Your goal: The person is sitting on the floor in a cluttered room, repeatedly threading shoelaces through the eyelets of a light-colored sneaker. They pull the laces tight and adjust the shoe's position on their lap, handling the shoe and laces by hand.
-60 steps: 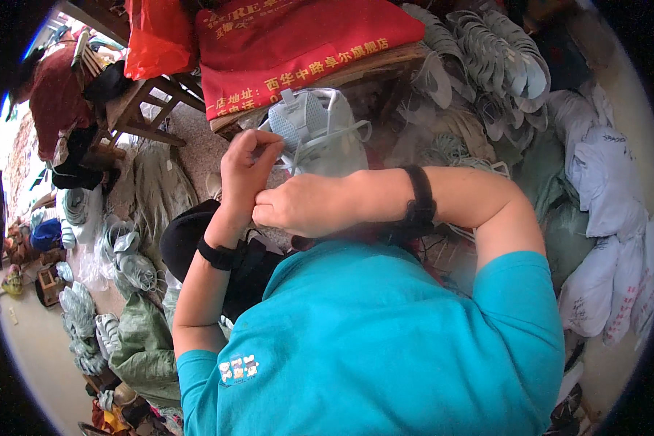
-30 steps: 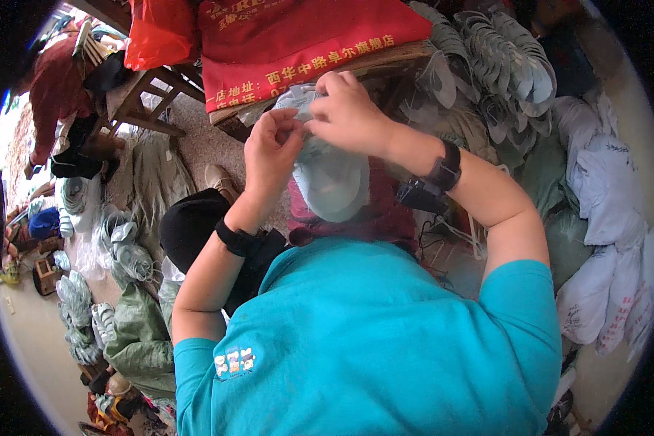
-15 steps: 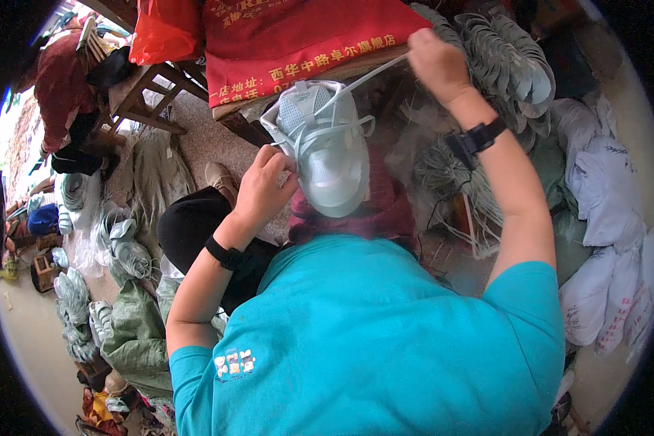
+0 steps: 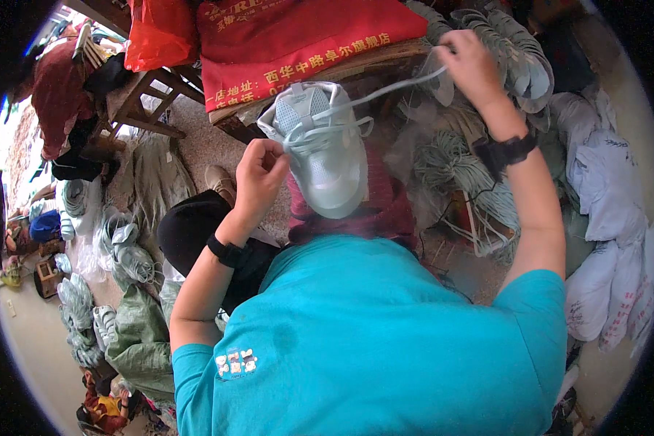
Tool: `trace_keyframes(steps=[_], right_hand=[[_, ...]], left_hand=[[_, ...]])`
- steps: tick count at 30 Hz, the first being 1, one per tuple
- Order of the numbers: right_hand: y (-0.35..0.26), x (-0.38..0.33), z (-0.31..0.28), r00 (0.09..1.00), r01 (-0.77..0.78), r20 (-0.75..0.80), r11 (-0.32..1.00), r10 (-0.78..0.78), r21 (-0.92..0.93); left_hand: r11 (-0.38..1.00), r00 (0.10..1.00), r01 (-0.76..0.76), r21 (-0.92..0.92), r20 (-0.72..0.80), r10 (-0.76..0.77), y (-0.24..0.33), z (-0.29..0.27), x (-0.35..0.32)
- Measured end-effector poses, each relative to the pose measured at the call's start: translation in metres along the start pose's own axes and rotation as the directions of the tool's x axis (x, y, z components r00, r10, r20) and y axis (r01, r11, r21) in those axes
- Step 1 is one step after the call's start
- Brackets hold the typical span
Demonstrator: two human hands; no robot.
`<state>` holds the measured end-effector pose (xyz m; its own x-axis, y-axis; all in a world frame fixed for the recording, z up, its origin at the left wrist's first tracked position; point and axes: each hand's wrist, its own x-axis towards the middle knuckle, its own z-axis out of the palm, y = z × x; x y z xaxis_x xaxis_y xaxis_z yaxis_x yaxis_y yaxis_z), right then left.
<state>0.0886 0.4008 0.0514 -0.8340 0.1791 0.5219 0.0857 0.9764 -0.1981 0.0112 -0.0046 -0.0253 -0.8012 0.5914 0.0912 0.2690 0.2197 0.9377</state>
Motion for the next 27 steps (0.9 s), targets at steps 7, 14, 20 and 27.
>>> trace_keyframes(steps=[7,14,20,27], right_hand=[[-0.166,-0.02,0.018,0.893,0.201,0.275,0.861,-0.357,0.466],[-0.177,-0.014,0.031,0.879,0.166,0.339,0.882,-0.335,0.441],[-0.162,-0.002,0.024,0.8,-0.203,0.578,0.834,-0.16,0.512],[-0.143,0.002,0.014,0.709,-0.418,0.7,0.751,-0.082,0.512]], left_hand=[[0.857,0.952,-0.069,-0.511,-0.29,-0.097,0.008,-0.004,0.017],[0.927,0.939,-0.237,0.29,-0.177,0.296,0.02,-0.007,0.004],[0.899,0.955,-0.268,0.346,-0.027,0.295,0.021,-0.009,0.013],[0.816,0.91,-0.412,0.405,0.147,0.387,0.026,-0.019,0.015]])
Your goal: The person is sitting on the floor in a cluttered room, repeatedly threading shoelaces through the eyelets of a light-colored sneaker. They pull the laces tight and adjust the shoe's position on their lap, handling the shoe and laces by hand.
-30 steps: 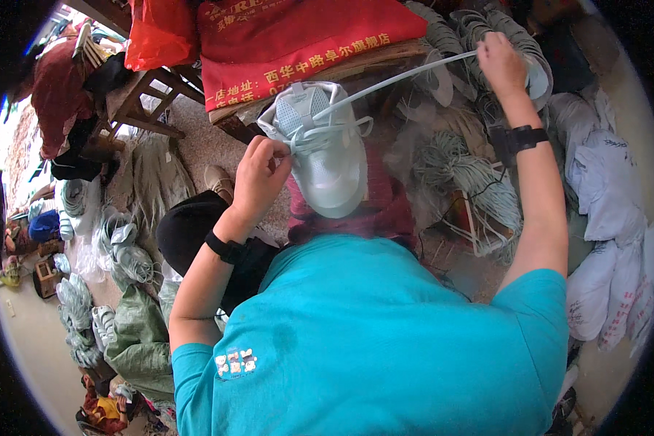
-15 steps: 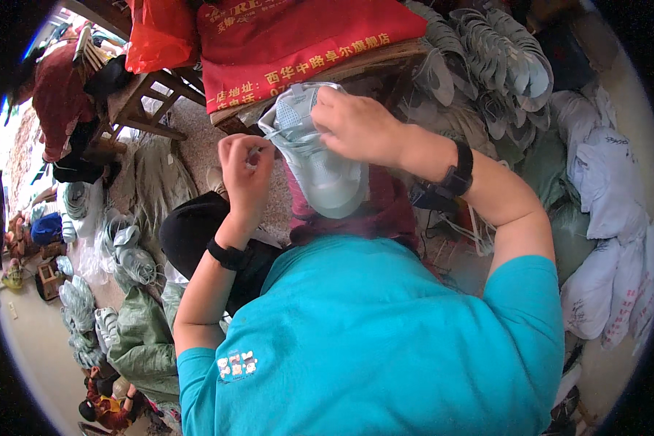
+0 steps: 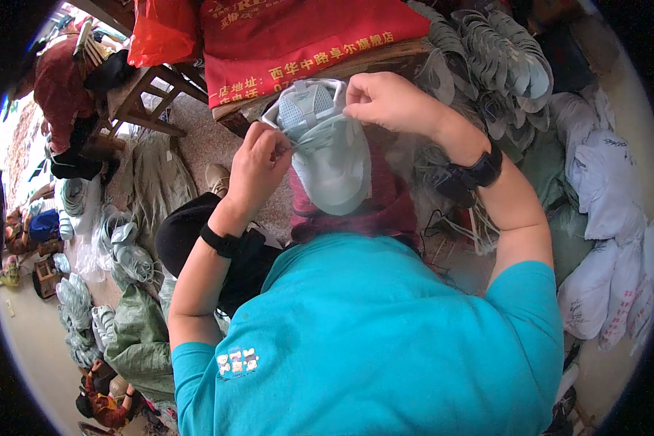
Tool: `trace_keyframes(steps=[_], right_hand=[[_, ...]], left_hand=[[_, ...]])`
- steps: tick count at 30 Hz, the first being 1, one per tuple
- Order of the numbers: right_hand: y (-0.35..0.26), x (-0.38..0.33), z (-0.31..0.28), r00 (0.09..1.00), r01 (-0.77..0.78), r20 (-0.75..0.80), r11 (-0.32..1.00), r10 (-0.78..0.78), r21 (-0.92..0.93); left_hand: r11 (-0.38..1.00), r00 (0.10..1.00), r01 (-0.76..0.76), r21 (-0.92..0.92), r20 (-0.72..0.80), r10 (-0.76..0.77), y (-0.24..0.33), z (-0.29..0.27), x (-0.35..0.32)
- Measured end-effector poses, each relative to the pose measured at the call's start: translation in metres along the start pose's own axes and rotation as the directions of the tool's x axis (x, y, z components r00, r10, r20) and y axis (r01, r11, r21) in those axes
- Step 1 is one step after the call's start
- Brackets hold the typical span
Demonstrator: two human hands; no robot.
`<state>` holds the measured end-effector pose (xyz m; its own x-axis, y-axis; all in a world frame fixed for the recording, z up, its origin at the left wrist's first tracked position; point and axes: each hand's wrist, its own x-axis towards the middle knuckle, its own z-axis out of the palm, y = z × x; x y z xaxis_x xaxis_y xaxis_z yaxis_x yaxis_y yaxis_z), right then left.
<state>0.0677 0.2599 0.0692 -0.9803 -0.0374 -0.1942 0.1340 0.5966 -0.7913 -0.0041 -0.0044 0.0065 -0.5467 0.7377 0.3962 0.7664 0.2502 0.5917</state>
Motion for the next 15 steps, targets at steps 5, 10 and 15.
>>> trace_keyframes(steps=[5,10,15], right_hand=[[-0.017,-0.003,0.0,0.967,-0.233,0.141,0.959,0.211,0.163],[-0.01,-0.001,-0.002,0.97,-0.224,0.141,0.951,0.197,0.211],[0.014,0.001,-0.022,0.993,-0.119,0.015,0.959,0.119,0.258]], left_hand=[[0.995,0.993,-0.097,0.009,-0.063,0.098,0.011,0.0,0.001],[0.982,0.993,-0.031,0.188,-0.105,0.052,-0.015,0.014,0.0],[0.928,0.945,0.32,0.189,0.0,-0.326,-0.014,0.025,-0.022]])
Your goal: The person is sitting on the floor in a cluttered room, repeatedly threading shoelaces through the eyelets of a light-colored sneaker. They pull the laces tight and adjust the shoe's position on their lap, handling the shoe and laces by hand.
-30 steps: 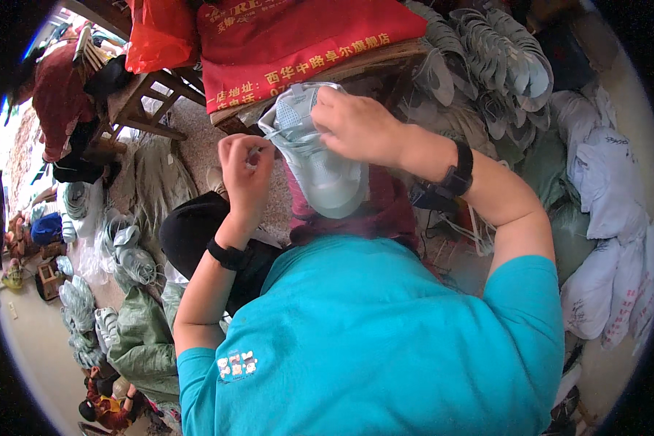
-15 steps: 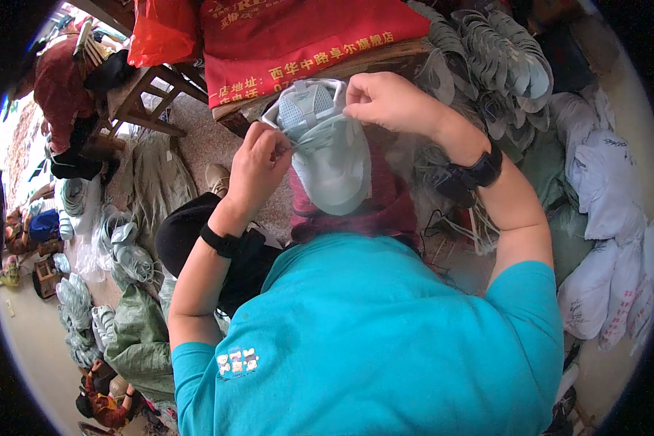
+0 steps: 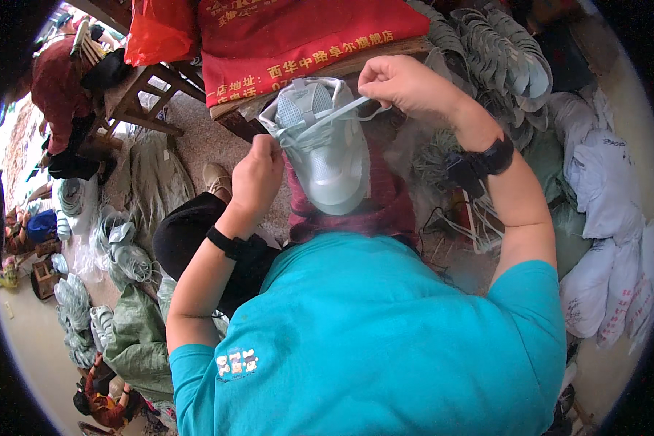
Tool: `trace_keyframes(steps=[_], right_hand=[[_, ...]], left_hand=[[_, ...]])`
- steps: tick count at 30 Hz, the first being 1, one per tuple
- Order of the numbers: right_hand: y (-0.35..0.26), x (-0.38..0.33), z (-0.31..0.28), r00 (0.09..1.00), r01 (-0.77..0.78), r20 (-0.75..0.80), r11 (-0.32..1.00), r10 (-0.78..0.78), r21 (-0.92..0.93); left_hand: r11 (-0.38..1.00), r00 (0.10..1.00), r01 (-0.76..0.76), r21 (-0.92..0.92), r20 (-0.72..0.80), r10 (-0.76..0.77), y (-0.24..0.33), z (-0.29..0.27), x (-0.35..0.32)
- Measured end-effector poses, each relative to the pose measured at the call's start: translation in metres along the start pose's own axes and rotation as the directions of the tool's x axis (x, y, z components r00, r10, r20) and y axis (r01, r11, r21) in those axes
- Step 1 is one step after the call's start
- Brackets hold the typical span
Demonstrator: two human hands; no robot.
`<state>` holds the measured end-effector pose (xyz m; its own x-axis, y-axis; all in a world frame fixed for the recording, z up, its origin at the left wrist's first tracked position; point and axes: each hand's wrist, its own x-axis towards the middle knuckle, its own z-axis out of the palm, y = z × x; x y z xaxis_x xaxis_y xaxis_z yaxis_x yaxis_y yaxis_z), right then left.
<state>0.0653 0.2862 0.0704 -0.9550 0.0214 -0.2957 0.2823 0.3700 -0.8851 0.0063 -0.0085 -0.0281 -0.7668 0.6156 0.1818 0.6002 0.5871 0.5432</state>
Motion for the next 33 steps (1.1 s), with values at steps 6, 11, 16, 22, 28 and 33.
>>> trace_keyframes(steps=[6,11,16,22,28,33], right_hand=[[0.004,0.001,0.005,0.997,-0.071,0.027,0.997,0.07,0.022],[-0.002,0.003,0.007,0.995,-0.074,0.073,0.997,0.072,0.021],[-0.004,0.002,0.01,0.992,-0.098,0.084,0.995,0.096,0.013],[-0.008,0.0,0.022,0.999,-0.047,-0.021,0.985,0.044,-0.169],[-0.019,0.009,0.05,0.858,0.394,-0.01,0.67,-0.514,-0.63],[-0.016,0.022,0.059,0.863,0.423,0.13,0.557,-0.488,-0.715]], left_hand=[[0.911,0.978,-0.033,-0.411,-0.201,-0.055,0.008,-0.011,0.014],[0.928,0.971,-0.144,-0.343,-0.232,0.065,0.028,-0.024,0.023],[0.957,0.952,-0.279,-0.08,-0.157,0.264,0.017,-0.036,0.028],[0.994,0.827,0.011,0.109,-0.56,0.052,-0.069,-0.105,0.032],[0.969,0.831,0.113,-0.22,-0.513,-0.213,-0.084,-0.126,0.011],[0.956,0.91,0.098,-0.277,-0.363,-0.199,-0.05,-0.1,0.0]])
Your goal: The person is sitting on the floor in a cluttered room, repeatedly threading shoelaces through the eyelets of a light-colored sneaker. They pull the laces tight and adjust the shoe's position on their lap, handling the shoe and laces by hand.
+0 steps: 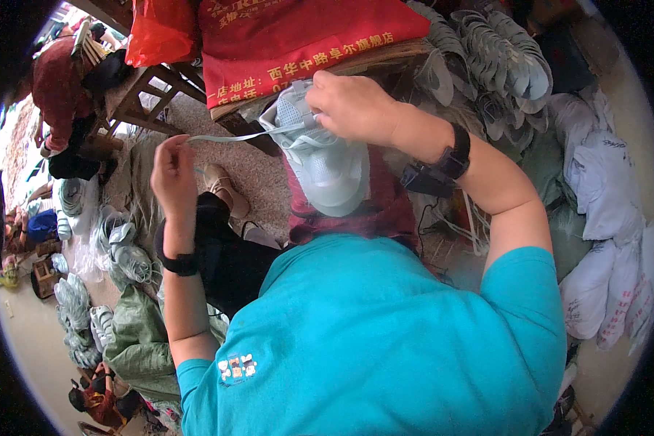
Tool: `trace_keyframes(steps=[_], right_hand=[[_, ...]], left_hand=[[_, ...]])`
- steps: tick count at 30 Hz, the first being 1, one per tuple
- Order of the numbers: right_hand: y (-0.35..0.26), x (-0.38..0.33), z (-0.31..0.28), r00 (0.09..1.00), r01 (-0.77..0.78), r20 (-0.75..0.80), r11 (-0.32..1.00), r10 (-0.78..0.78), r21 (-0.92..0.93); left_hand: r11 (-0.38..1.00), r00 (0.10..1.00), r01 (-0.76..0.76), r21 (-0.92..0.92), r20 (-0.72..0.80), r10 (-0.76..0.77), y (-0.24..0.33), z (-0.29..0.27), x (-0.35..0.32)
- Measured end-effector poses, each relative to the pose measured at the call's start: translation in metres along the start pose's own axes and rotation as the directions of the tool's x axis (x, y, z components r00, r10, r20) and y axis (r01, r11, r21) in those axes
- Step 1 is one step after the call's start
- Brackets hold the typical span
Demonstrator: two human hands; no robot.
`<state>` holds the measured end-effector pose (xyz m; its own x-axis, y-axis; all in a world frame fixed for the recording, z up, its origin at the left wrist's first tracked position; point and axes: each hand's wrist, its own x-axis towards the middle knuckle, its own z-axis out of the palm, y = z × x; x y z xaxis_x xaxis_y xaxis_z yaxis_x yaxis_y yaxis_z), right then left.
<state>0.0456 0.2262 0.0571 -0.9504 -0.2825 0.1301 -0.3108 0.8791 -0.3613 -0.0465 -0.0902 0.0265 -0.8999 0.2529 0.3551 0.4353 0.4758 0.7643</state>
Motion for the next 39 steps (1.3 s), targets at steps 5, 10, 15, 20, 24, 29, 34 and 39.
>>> trace_keyframes(steps=[5,10,15,20,24,29,34,39], right_hand=[[-0.004,0.001,-0.004,0.985,-0.165,0.065,0.975,0.157,0.146],[-0.004,-0.014,0.001,0.992,0.052,-0.125,0.987,-0.033,0.153],[-0.016,-0.027,-0.006,0.998,0.065,-0.018,0.984,-0.063,0.163],[-0.002,-0.032,0.008,0.999,-0.008,0.039,0.992,0.003,0.127],[0.008,-0.024,-0.001,0.994,-0.113,0.029,0.938,0.11,0.327],[0.007,-0.02,0.0,0.977,-0.18,-0.029,0.882,0.213,0.435],[0.017,-0.016,-0.01,0.927,-0.371,0.309,0.658,0.214,0.655],[0.027,-0.015,0.005,0.907,-0.421,0.3,0.626,0.296,0.657]], left_hand=[[0.902,0.989,0.14,-0.408,0.097,-0.11,0.005,0.031,-0.014],[0.723,0.94,0.324,-0.61,0.124,-0.317,-0.009,0.013,0.002],[0.477,0.853,0.406,-0.78,0.136,-0.503,-0.02,-0.007,0.004],[0.196,0.799,0.439,-0.877,0.281,-0.532,-0.03,-0.019,0.0],[-0.021,0.793,0.415,-0.91,0.372,-0.483,-0.043,-0.037,0.0],[-0.022,0.796,0.401,-0.916,0.36,-0.487,-0.034,-0.039,-0.003],[-0.156,0.797,0.342,-0.927,0.374,-0.474,-0.039,-0.051,-0.012],[-0.189,0.759,0.191,-0.963,0.267,-0.593,-0.056,-0.082,-0.006]])
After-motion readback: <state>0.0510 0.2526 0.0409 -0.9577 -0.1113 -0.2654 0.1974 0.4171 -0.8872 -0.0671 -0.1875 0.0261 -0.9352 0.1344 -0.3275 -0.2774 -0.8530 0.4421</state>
